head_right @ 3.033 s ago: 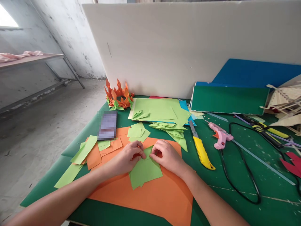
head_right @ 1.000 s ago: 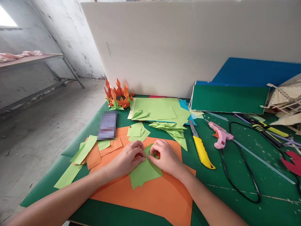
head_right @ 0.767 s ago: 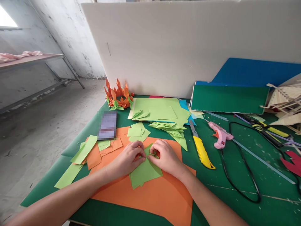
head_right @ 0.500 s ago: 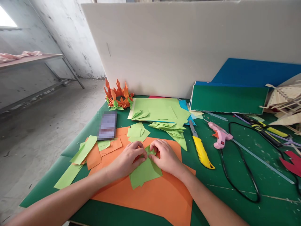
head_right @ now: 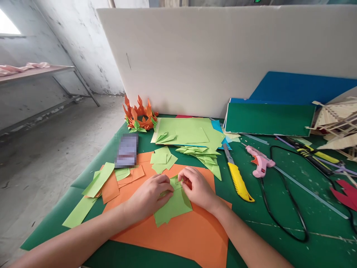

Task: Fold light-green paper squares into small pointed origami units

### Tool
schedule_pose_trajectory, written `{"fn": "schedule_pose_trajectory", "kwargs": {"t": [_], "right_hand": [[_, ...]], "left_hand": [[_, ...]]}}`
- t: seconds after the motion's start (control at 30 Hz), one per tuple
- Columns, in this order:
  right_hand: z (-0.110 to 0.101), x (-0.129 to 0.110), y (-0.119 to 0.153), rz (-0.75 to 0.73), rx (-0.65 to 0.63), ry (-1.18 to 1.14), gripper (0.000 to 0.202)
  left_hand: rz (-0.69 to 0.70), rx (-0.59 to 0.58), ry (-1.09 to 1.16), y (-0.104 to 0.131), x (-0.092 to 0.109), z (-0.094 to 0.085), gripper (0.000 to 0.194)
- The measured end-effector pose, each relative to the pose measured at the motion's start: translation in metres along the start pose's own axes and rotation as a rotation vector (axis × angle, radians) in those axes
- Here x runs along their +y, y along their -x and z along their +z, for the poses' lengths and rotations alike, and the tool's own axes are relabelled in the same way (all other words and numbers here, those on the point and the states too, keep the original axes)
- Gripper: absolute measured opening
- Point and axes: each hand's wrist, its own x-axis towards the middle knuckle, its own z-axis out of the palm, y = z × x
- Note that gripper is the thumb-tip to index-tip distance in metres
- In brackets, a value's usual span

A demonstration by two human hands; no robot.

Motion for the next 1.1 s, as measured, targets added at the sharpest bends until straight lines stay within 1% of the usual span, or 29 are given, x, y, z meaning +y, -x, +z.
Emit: {"fn": "schedule_pose_trajectory", "kwargs": {"t": [0.1, 0.17, 0.33, 0.43, 0.53, 0.7, 0.77, 0.93, 1.0, 1.1], "right_hand": [[-0.002, 0.005, 0.0, -0.083, 0.134, 0.106, 0.017], [-0.003, 0.01, 0.0, -0.109, 0.161, 0.147, 0.021], [-0.002, 0.015, -0.002, -0.116, 0.085, 0.168, 0.027], [-0.002, 0.012, -0.002, -0.076, 0.064, 0.165, 0.026], [-0.004, 0.007, -0.001, -0.037, 0.032, 0.121, 0.025], [-0.004, 0.007, -0.001, 0.0, 0.017, 0.058, 0.025], [-0.001, 0.008, -0.001, 0.004, 0.01, 0.084, 0.025], [0.003, 0.006, -0.001, 0.009, -0.032, 0.15, 0.024], [0.002, 0.004, -0.001, 0.005, -0.034, 0.146, 0.022], [0.001, 0.002, -0.002, 0.011, -0.034, 0.12, 0.02]], "left_hand": [[0.0, -0.025, -0.002, -0.002, -0.001, 0.001, 0.017], [0.001, -0.041, -0.025, -0.003, -0.002, 0.001, 0.022], [0.038, -0.095, -0.116, -0.001, -0.005, 0.006, 0.023], [0.061, -0.124, -0.168, -0.001, -0.006, 0.005, 0.024], [0.066, -0.155, -0.215, -0.001, -0.006, 0.001, 0.03], [0.06, -0.084, -0.213, -0.003, -0.005, -0.001, 0.022], [0.078, -0.099, -0.256, -0.003, -0.003, -0.001, 0.023], [0.156, -0.163, -0.462, -0.004, 0.004, 0.002, 0.022], [0.173, -0.162, -0.486, -0.004, 0.005, 0.003, 0.022], [0.177, -0.154, -0.461, -0.004, 0.003, 0.003, 0.021]]}}
